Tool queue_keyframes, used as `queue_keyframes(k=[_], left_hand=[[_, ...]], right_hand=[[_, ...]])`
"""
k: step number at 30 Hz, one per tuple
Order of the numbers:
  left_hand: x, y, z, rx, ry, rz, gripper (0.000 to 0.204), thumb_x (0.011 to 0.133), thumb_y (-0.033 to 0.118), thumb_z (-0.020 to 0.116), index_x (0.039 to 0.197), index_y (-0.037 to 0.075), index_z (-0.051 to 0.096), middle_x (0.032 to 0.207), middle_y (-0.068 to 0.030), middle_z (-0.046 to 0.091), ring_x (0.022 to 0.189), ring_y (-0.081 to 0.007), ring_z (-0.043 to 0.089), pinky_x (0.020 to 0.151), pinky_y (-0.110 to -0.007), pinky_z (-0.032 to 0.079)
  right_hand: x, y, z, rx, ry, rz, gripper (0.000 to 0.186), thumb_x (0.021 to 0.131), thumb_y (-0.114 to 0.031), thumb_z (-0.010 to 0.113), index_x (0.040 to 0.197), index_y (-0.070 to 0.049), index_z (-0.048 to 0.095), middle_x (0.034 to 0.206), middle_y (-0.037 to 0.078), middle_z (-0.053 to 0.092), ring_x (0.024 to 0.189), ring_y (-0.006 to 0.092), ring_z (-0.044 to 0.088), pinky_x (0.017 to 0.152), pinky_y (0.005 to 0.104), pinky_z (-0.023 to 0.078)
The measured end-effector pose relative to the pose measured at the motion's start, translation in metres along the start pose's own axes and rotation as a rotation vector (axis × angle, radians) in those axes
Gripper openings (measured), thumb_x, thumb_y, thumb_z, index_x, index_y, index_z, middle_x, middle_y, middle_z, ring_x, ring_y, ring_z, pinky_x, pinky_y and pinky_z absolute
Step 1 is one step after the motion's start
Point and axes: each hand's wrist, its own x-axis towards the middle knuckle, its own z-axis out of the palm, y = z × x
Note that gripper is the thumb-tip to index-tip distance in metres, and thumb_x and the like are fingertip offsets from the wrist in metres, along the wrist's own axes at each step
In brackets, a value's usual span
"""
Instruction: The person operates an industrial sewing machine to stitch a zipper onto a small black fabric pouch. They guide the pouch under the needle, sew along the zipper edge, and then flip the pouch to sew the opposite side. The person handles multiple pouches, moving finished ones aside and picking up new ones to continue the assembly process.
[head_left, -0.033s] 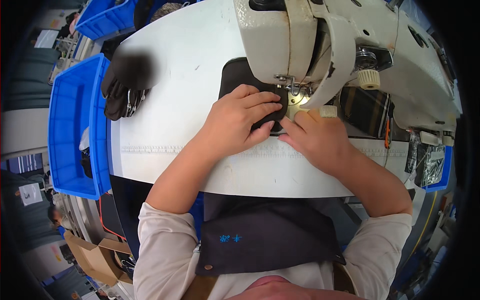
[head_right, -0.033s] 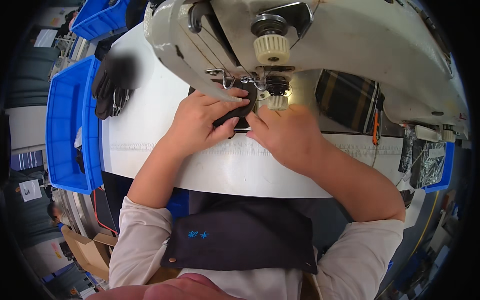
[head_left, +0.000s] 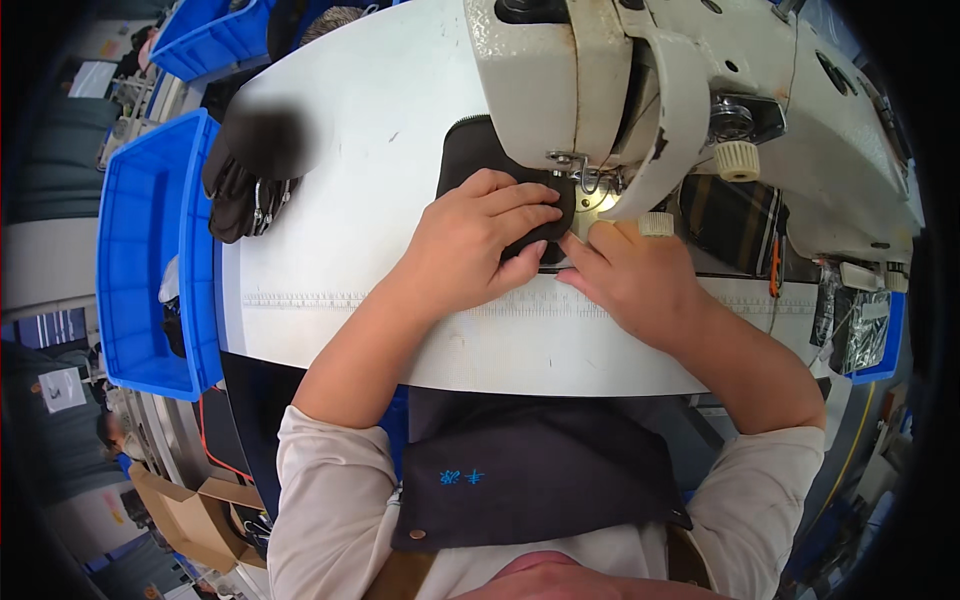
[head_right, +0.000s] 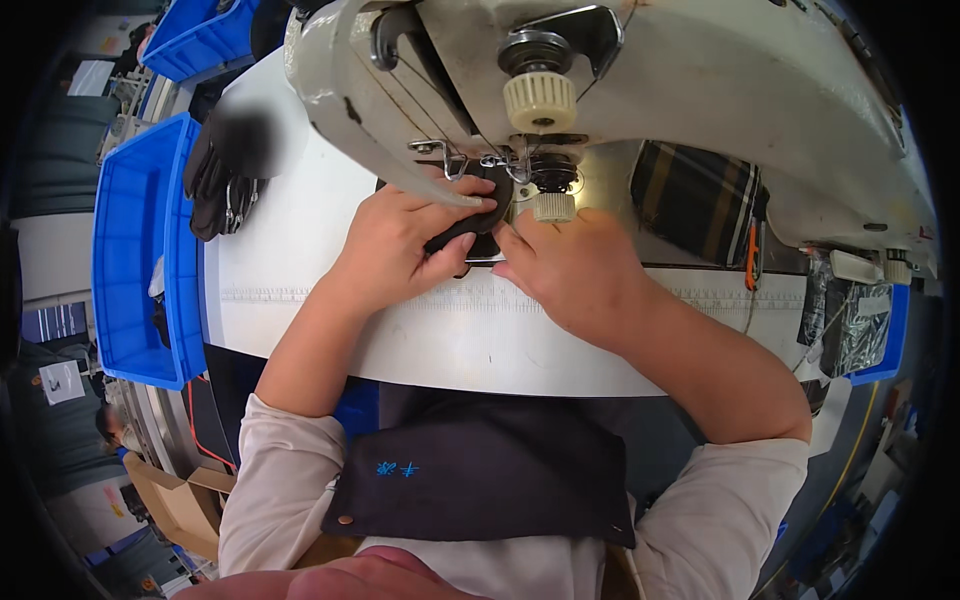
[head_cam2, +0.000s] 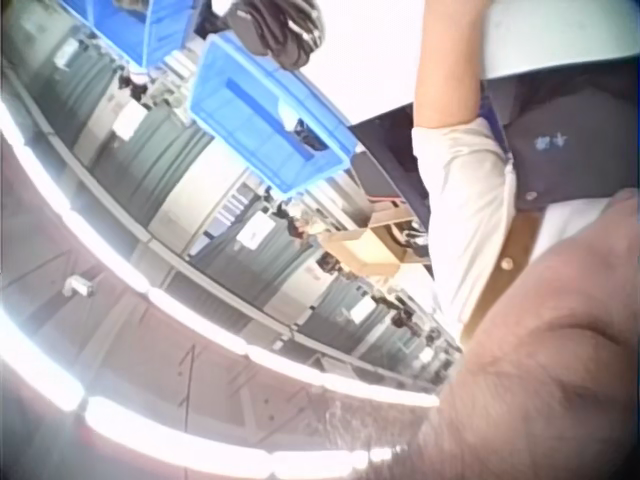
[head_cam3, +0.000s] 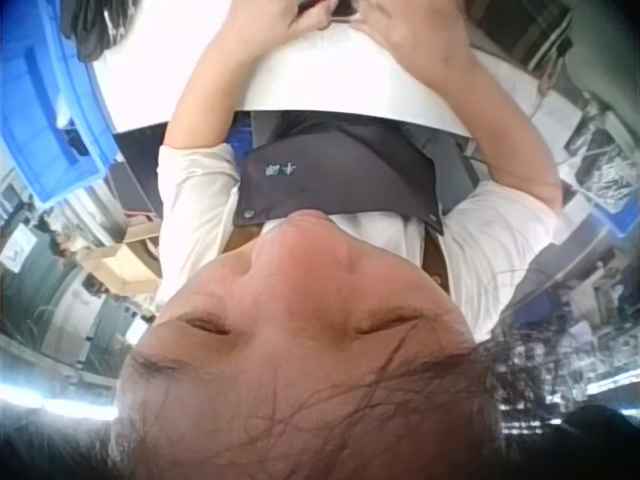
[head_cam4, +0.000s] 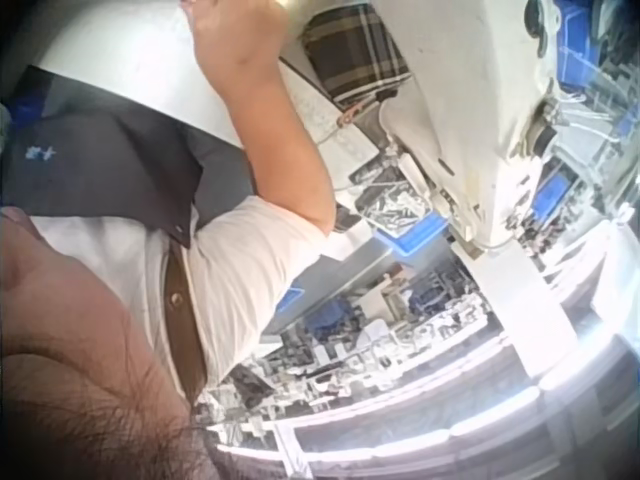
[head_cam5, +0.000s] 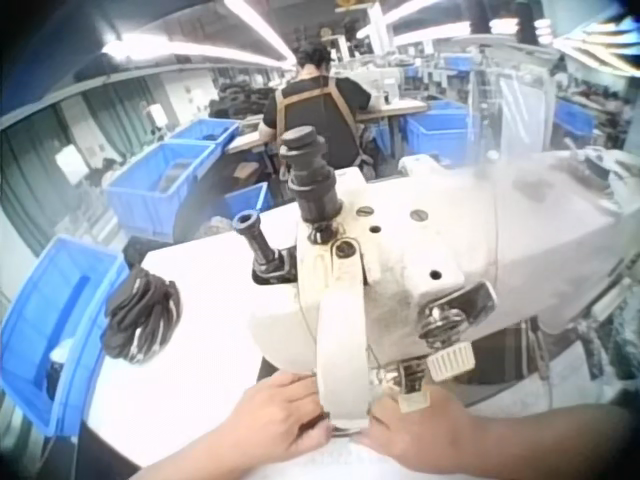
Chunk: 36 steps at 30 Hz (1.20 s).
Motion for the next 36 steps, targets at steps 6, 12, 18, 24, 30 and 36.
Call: queue_keyframes(k=[6, 12, 18, 24, 30, 36], left_hand=[[0.006, -0.002, -0.005, 0.062, -0.011, 0.025, 0.026, 0.080, 0.018, 0.075, 0.103, 0.006, 0.077, 0.122, -0.0044, 0.075, 0.105, -0.0271, 0.067, 0.087, -0.037, 0.059], [0.006, 0.006, 0.000, 0.038, -0.006, -0.015, 0.026, 0.080, 0.018, 0.075, 0.103, 0.005, 0.078, 0.121, -0.0066, 0.075, 0.106, -0.0272, 0.067, 0.089, -0.037, 0.058], [0.004, 0.007, 0.003, 0.004, -0.023, -0.063, 0.030, 0.080, 0.014, 0.075, 0.108, 0.005, 0.078, 0.125, -0.0081, 0.074, 0.110, -0.0328, 0.065, 0.091, -0.044, 0.056], [0.009, 0.005, 0.005, 0.125, 0.015, -0.028, 0.028, 0.081, 0.018, 0.075, 0.105, 0.004, 0.078, 0.122, -0.0066, 0.075, 0.106, -0.0266, 0.066, 0.090, -0.036, 0.058], [0.011, 0.001, 0.000, 0.086, -0.070, -0.103, 0.036, 0.081, 0.020, 0.075, 0.113, 0.004, 0.076, 0.131, -0.0069, 0.071, 0.115, -0.0280, 0.063, 0.094, -0.038, 0.057], [0.022, -0.014, -0.023, -0.164, -0.288, -0.107, 0.035, 0.090, 0.017, 0.074, 0.123, 0.006, 0.073, 0.132, -0.0098, 0.067, 0.119, -0.0306, 0.062, 0.101, -0.039, 0.054]], right_hand=[[-0.003, 0.001, -0.002, -0.010, -0.074, -0.007, 0.039, 0.089, -0.032, 0.077, 0.116, -0.003, 0.074, 0.083, 0.004, 0.062, 0.071, 0.0226, 0.065, 0.063, 0.0372, 0.051], [-0.003, 0.000, -0.004, -0.045, -0.088, -0.020, 0.037, 0.091, -0.031, 0.075, 0.115, -0.003, 0.074, 0.084, 0.003, 0.063, 0.072, 0.0214, 0.065, 0.063, 0.0366, 0.051], [-0.002, -0.001, -0.006, -0.030, -0.091, -0.006, 0.037, 0.090, -0.030, 0.076, 0.114, -0.003, 0.074, 0.084, 0.004, 0.063, 0.075, 0.0217, 0.066, 0.064, 0.0362, 0.053], [-0.001, -0.001, -0.003, -0.041, -0.087, 0.035, 0.041, 0.090, -0.033, 0.077, 0.117, -0.002, 0.073, 0.088, 0.005, 0.066, 0.078, 0.0236, 0.067, 0.066, 0.0367, 0.054], [-0.001, -0.001, -0.001, -0.062, -0.097, 0.047, 0.045, 0.090, -0.036, 0.077, 0.122, -0.004, 0.073, 0.091, 0.005, 0.068, 0.079, 0.0240, 0.068, 0.067, 0.0364, 0.054], [-0.002, 0.003, 0.000, -0.007, -0.105, 0.046, 0.042, 0.091, -0.035, 0.077, 0.121, -0.006, 0.074, 0.089, 0.004, 0.067, 0.076, 0.0240, 0.068, 0.067, 0.0372, 0.054]])
